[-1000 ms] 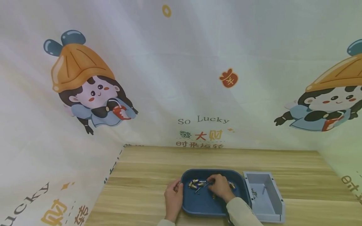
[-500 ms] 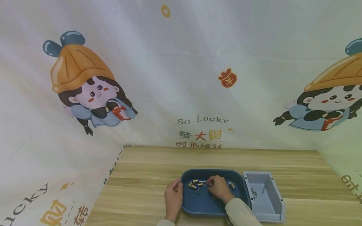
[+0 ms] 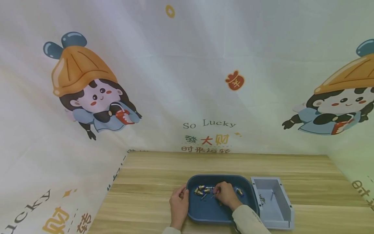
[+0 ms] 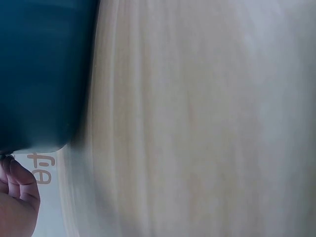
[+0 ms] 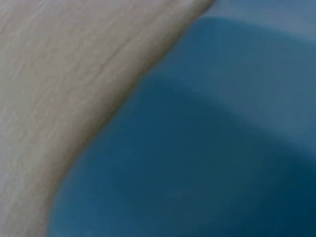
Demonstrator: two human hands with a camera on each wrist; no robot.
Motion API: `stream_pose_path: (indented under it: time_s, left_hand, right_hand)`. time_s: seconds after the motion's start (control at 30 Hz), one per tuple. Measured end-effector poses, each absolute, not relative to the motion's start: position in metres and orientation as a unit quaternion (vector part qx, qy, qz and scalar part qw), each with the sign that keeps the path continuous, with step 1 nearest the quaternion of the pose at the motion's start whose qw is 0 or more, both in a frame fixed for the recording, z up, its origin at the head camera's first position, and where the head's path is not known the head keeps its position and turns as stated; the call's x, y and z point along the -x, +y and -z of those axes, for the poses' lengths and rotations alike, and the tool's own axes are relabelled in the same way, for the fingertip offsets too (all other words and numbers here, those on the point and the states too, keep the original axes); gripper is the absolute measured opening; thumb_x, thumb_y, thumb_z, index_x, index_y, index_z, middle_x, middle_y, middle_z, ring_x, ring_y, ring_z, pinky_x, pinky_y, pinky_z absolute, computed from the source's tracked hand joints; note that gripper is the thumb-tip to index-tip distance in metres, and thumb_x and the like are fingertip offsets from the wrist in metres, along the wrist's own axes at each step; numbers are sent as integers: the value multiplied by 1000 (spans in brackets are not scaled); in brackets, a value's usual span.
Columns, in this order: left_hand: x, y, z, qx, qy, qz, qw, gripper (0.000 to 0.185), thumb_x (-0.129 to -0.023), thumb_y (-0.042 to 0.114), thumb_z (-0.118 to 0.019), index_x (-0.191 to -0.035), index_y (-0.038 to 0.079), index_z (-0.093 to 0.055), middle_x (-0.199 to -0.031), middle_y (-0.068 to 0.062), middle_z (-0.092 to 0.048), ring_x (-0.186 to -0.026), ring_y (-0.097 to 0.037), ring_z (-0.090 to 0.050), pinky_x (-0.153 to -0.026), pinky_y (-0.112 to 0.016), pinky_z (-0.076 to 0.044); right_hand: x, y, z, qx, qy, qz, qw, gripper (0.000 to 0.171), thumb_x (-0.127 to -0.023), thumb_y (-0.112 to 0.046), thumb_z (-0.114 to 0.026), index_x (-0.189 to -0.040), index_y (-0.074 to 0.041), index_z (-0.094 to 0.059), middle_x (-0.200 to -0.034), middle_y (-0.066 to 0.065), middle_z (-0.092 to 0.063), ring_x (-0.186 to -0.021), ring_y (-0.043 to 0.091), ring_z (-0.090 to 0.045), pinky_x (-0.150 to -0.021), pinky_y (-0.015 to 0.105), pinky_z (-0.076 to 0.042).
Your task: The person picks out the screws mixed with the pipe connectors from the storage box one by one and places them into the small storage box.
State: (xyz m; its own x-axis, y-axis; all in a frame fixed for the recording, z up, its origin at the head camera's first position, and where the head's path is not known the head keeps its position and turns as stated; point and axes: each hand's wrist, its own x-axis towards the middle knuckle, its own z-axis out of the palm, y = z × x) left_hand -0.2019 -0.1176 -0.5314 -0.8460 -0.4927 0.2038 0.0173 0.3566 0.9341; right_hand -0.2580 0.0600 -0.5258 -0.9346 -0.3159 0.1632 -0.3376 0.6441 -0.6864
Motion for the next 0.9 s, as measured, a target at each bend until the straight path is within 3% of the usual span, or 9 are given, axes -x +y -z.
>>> stream_pose_path:
  time_s: [0.33,0.9]
  left_hand:
    - [202,-117,530,-151,-790,548,229,18,-84,-2,-65,-102,-3,-70,-81,-6,-61,-72,-8,-51,-63,-18,-44]
    - [203,-117,532,-153,-793,544,227,18,-85,-1,-64,-102,-3,-70,-84,-7,-63,-75,-11,-54,-64,-19,-47]
  right_hand:
    - [257,61,524,-197,-900,-388,3,17,-68,14,-63,-62,-2,-63,-58,1,-59,-53,7,-47,-47,19,-39]
    - [259,82,513,-123,-911,-392,24,13,-75,1,-70,-68,-8,-63,-64,-2,-59,-57,9,-48,-53,23,-41]
